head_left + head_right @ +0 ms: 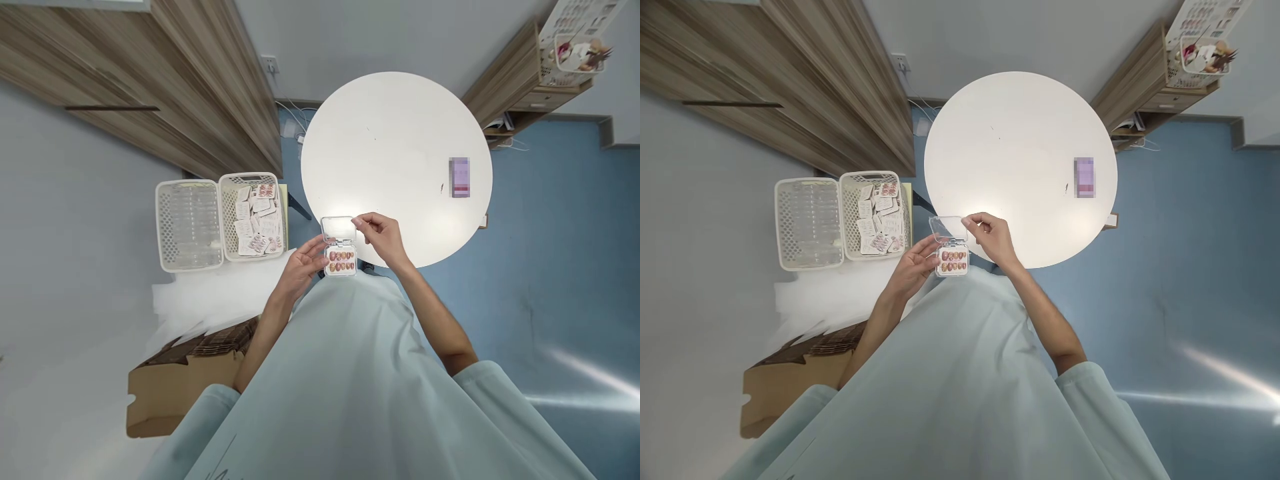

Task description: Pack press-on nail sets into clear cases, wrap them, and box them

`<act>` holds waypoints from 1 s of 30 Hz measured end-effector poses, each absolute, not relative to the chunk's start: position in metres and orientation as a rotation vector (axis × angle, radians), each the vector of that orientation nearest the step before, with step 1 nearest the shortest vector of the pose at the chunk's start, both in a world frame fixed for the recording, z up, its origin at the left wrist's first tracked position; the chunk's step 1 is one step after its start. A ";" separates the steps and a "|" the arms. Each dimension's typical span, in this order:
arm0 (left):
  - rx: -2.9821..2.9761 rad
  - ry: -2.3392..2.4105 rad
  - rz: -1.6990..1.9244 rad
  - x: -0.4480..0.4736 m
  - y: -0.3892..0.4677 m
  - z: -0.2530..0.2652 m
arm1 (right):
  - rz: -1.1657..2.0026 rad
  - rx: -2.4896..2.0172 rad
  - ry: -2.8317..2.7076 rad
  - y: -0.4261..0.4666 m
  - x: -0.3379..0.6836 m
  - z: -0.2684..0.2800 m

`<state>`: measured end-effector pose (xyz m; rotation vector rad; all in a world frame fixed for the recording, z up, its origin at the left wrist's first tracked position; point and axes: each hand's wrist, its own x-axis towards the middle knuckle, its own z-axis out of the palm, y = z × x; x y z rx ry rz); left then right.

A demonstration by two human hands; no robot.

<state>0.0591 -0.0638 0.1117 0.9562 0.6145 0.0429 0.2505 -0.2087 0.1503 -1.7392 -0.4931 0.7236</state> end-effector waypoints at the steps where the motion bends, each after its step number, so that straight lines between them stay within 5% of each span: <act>1: 0.941 0.618 0.044 0.062 -0.065 0.112 | 0.736 -1.726 -0.510 -0.213 0.250 0.156; 30: 1.079 0.616 0.117 0.151 -0.115 0.125 | 1.273 -1.632 -0.316 -0.305 0.279 0.136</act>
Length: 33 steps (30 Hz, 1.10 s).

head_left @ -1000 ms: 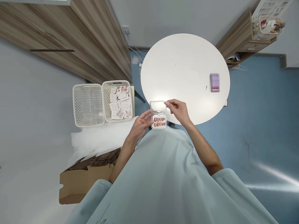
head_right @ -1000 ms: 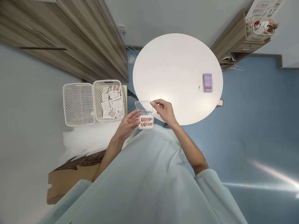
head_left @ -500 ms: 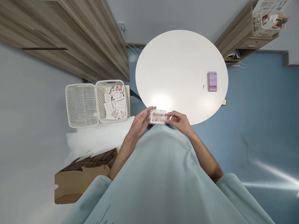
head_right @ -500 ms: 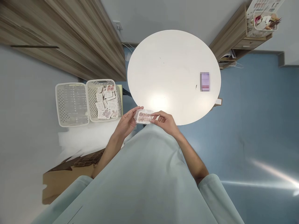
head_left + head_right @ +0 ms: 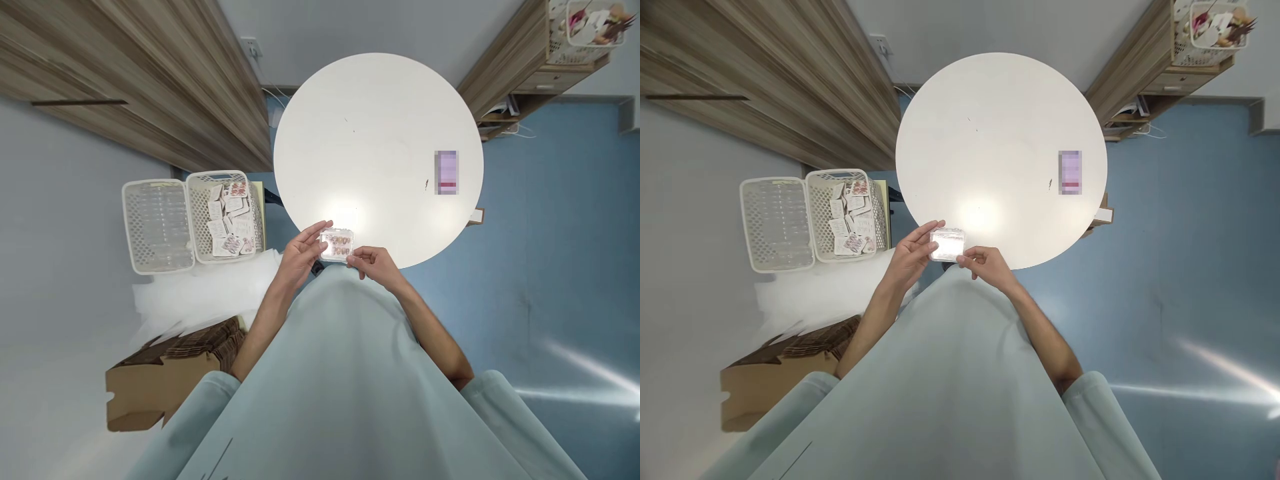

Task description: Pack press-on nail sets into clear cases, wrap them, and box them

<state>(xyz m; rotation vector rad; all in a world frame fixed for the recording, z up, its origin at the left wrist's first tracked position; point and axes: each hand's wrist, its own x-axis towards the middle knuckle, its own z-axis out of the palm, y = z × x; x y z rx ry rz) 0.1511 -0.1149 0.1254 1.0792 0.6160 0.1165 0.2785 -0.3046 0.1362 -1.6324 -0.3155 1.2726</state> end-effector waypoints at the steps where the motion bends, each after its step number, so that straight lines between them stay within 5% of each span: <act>1: 1.096 0.616 0.117 0.154 -0.118 0.127 | 1.285 -1.605 -0.314 -0.306 0.281 0.136; 21: 1.303 1.069 0.124 0.157 -0.133 0.084 | 1.431 -1.579 -0.391 -0.289 0.323 0.073; 33: 1.480 1.241 -0.017 0.153 -0.099 0.010 | 1.466 -1.778 -0.349 -0.236 0.309 -0.011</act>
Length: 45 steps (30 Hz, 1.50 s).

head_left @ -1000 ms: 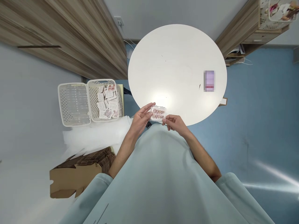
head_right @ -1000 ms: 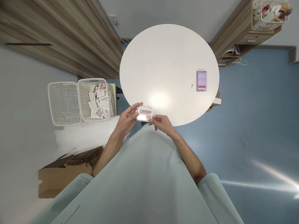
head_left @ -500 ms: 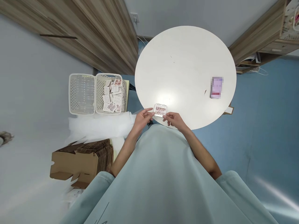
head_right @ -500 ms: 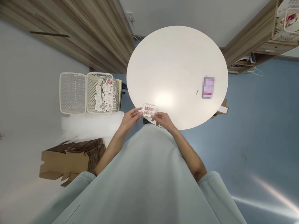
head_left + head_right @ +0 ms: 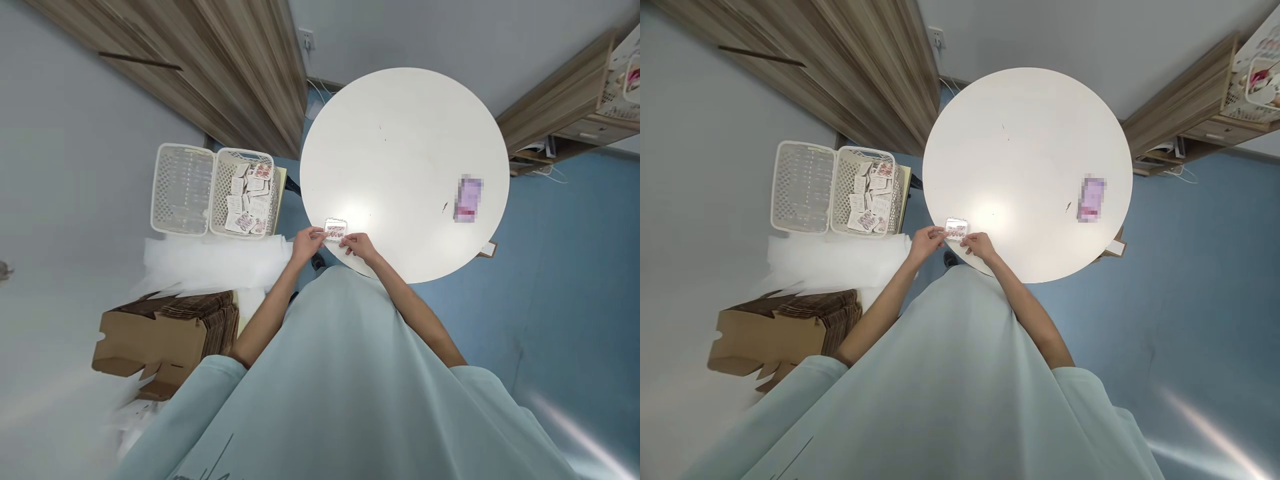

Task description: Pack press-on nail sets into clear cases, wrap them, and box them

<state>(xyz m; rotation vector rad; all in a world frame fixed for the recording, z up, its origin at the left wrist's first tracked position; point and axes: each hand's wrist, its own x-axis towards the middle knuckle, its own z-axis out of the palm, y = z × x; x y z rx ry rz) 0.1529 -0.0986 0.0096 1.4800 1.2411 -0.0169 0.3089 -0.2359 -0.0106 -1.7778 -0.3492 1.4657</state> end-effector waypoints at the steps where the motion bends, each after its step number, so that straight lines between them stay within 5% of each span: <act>1: 1.502 1.260 -0.045 0.154 -0.096 0.003 | 1.446 -1.816 -0.332 -0.232 0.308 -0.017; 17: 1.710 1.163 -0.053 0.136 -0.090 -0.019 | 1.245 -2.109 -0.240 -0.219 0.286 -0.028; 34: 1.697 1.842 0.116 -0.112 -0.028 -0.008 | 1.363 -2.031 -0.973 -0.105 0.176 0.043; 45: 1.668 1.878 -0.086 -0.135 -0.011 -0.023 | 1.461 -2.001 -1.329 -0.057 0.115 0.060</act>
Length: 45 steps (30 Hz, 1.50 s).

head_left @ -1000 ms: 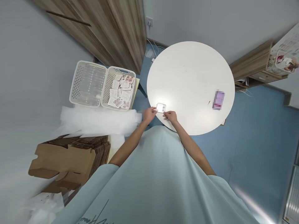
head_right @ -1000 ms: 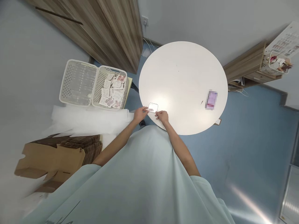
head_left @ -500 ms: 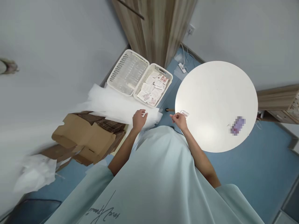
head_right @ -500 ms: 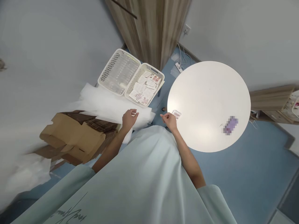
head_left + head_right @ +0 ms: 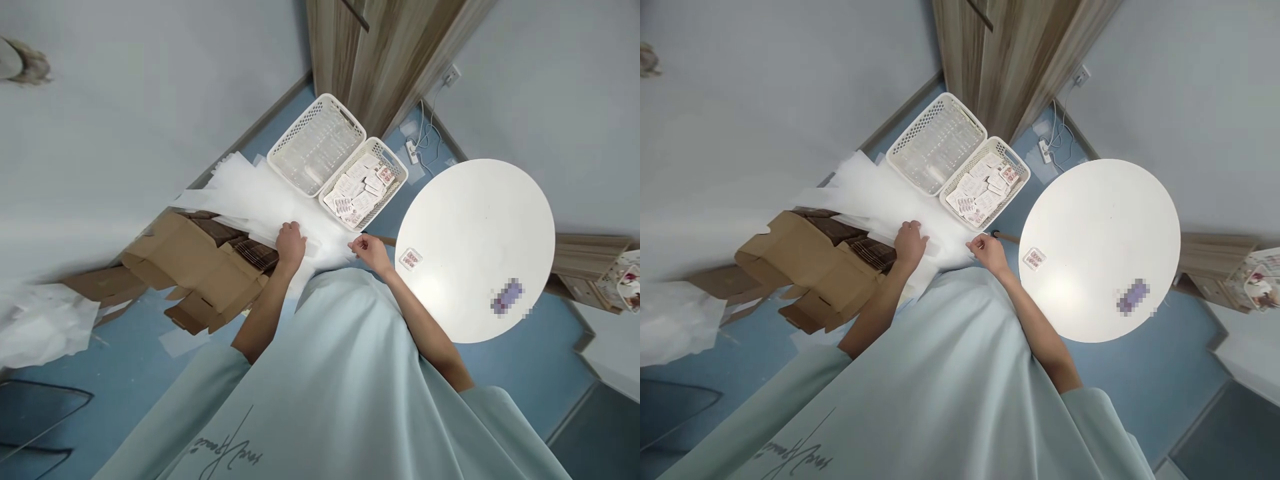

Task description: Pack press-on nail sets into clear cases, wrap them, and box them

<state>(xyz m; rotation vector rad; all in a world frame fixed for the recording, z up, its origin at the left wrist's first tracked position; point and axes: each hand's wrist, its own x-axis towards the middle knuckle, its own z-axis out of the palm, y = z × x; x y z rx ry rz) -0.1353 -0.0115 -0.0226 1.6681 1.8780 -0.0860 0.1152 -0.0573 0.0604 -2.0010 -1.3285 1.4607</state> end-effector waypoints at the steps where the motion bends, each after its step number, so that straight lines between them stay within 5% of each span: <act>1: 1.668 1.876 -0.084 -0.136 -0.012 -0.021 | 1.465 -2.016 -1.348 -0.056 0.113 0.062; 21: 1.902 1.552 0.797 -0.137 -0.071 0.069 | 1.469 -1.778 -1.540 -0.027 0.048 0.078; 31: 1.788 1.407 0.982 -0.087 -0.090 0.088 | 1.267 -1.709 -1.266 -0.074 0.100 0.110; 45: 0.954 0.956 0.519 0.078 -0.090 0.103 | 0.853 -1.820 -0.692 -0.199 0.260 0.136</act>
